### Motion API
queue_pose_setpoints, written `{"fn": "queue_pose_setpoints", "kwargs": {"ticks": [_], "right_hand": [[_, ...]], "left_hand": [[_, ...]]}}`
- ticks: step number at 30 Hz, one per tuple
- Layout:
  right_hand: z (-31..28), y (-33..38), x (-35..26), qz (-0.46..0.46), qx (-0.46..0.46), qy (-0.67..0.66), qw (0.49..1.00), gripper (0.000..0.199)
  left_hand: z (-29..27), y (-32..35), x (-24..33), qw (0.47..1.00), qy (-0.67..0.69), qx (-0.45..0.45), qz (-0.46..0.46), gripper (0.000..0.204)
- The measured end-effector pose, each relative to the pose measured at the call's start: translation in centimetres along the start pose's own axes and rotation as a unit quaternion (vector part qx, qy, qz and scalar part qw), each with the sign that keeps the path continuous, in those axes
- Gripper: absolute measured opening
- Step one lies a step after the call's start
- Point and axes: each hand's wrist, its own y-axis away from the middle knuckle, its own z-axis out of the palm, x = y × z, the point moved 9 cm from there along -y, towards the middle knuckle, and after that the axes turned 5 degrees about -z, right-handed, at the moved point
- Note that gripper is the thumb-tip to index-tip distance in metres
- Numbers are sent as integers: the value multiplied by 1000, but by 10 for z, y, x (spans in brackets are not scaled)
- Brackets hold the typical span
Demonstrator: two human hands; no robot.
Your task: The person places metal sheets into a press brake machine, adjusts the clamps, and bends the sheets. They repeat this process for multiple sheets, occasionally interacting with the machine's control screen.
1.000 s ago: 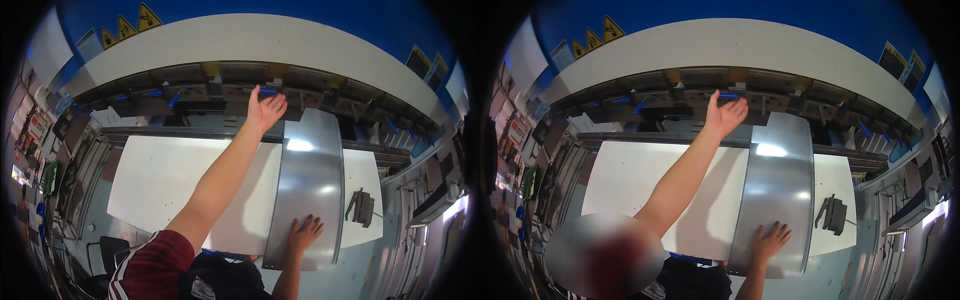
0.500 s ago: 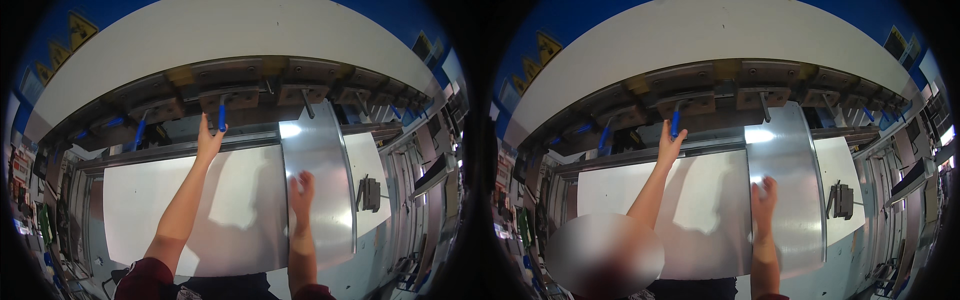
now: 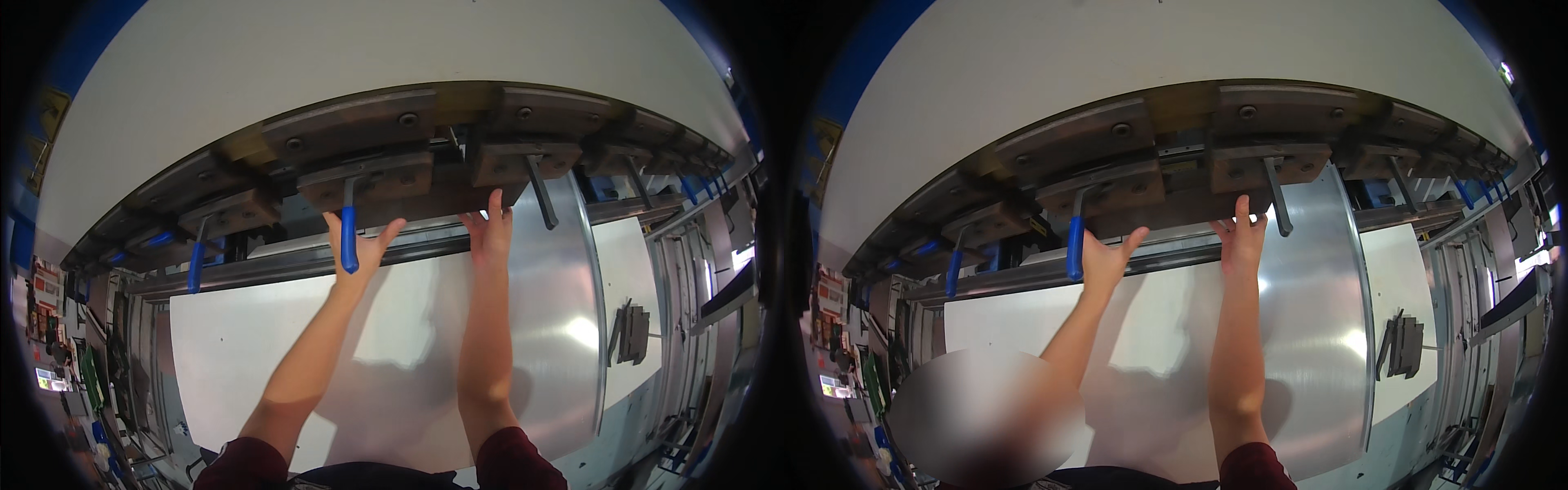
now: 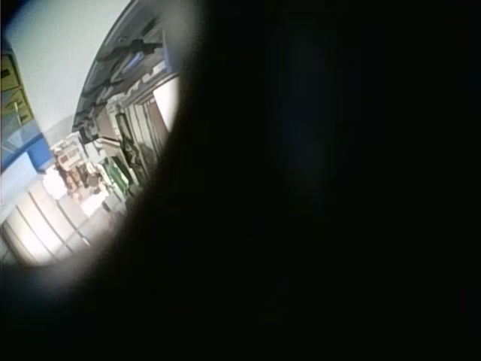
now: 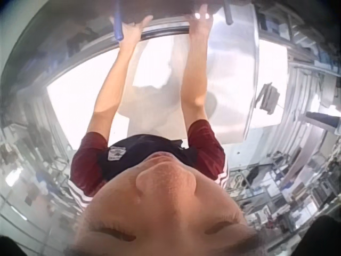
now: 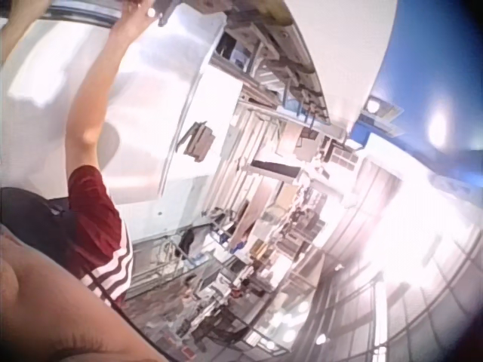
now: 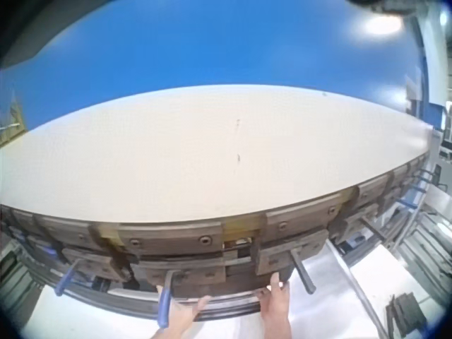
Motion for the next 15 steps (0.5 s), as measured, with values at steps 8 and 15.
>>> {"fn": "queue_pose_setpoints", "kwargs": {"ticks": [8,15], "right_hand": [[6,5,18,1,-28,4,1000,77],[22,16,44,1,-13,-29,1000,73]], "left_hand": [[-11,5,-24,989,-2,91,-114,131],[-36,1,-25,980,-24,82,-180,113]]}}
